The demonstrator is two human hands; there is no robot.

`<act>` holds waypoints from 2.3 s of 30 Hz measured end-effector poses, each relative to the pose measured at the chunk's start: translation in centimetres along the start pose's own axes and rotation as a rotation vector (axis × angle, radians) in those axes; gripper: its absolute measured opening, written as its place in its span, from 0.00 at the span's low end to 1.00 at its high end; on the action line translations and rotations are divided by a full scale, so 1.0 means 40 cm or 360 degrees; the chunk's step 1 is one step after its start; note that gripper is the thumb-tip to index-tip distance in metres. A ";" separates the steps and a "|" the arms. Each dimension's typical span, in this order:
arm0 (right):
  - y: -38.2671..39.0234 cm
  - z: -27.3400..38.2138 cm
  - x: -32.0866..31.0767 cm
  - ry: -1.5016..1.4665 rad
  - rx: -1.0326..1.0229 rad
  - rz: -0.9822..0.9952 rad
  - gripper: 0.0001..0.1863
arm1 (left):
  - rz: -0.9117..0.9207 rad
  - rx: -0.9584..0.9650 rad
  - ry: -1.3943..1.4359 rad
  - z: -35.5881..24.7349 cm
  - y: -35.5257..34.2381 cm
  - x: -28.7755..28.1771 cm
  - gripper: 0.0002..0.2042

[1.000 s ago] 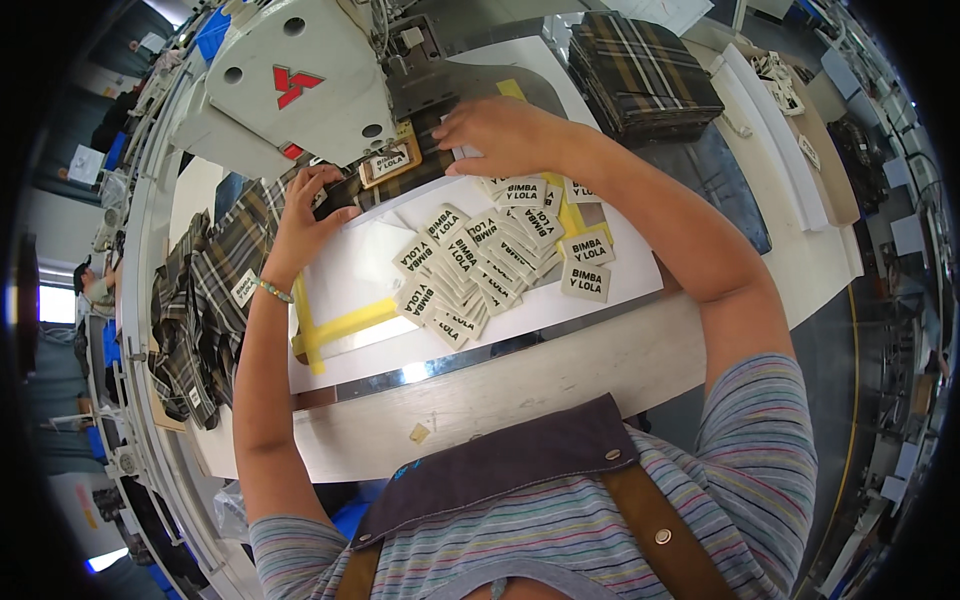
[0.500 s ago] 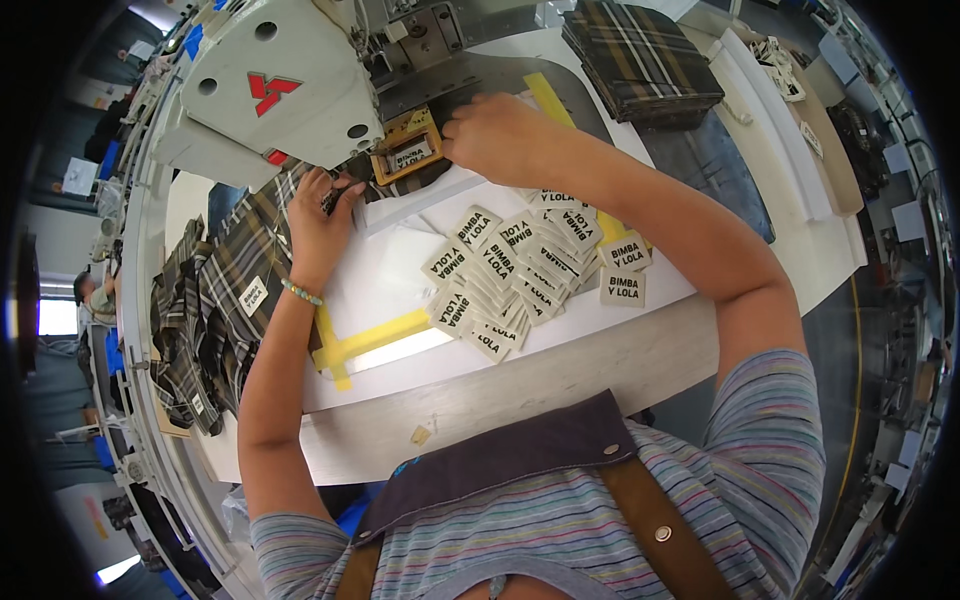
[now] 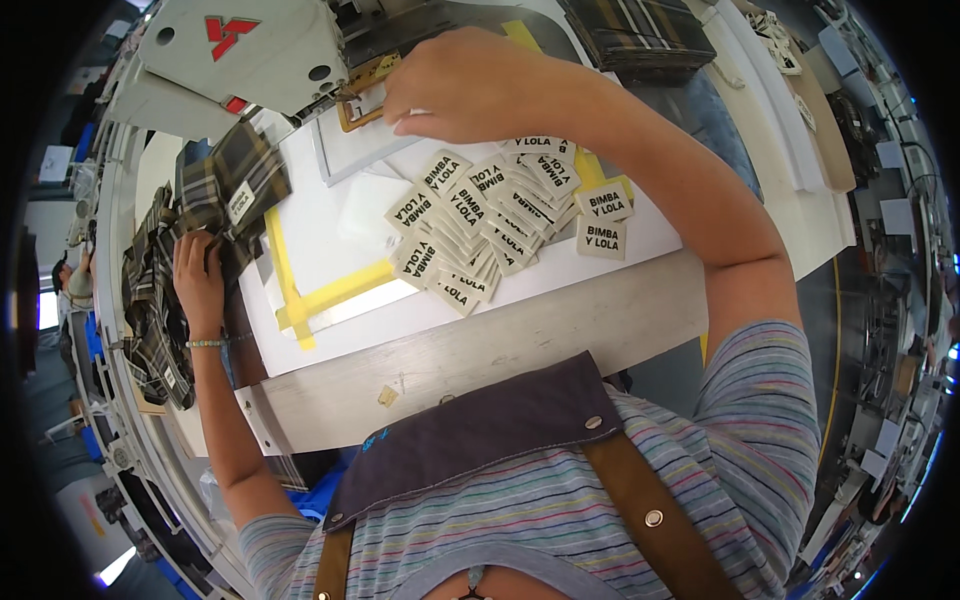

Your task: The person repeatedly picks up plaid fabric pieces and white rectangular labels from a workbench. They place each label onto a fabric piece and feed it into a sewing machine to attach it. After sewing, the person removes the finished item and places it into a growing stack on the left side of the table.

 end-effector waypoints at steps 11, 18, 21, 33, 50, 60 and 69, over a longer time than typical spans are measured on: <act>0.008 0.014 0.154 -0.0704 0.0181 0.0626 0.07 | 0.0190 -0.0059 0.0743 -0.301 -0.149 -0.082 0.19; -0.017 -0.032 0.101 -0.1190 0.0408 0.0407 0.07 | 0.0558 -0.0346 0.1961 -0.481 -0.272 0.112 0.11; -0.010 -0.085 0.087 -0.1168 0.0420 0.0247 0.10 | 0.0473 -0.0455 0.2142 -0.487 -0.265 0.178 0.10; 0.266 -0.413 -0.234 0.0668 0.1232 0.0218 0.11 | 0.0422 0.0145 0.1603 -0.582 -0.252 0.117 0.16; 0.309 -0.456 -0.260 0.0437 0.1323 0.0077 0.17 | 0.0320 0.0096 0.1706 -0.565 -0.245 0.083 0.11; 0.231 -0.361 -0.396 0.0623 0.0872 -0.0865 0.12 | 0.0317 0.0318 0.1594 -0.588 -0.246 0.080 0.11; 0.085 -0.226 -0.008 0.0430 0.0496 -0.0071 0.12 | -0.0008 0.0114 0.1243 -0.483 -0.265 0.075 0.09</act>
Point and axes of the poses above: each hand's wrist, its own y-axis away from the middle knuckle, its own x-axis out of the palm, z = x × y, the point moved 9 cm from there along -y, towards the middle knuckle
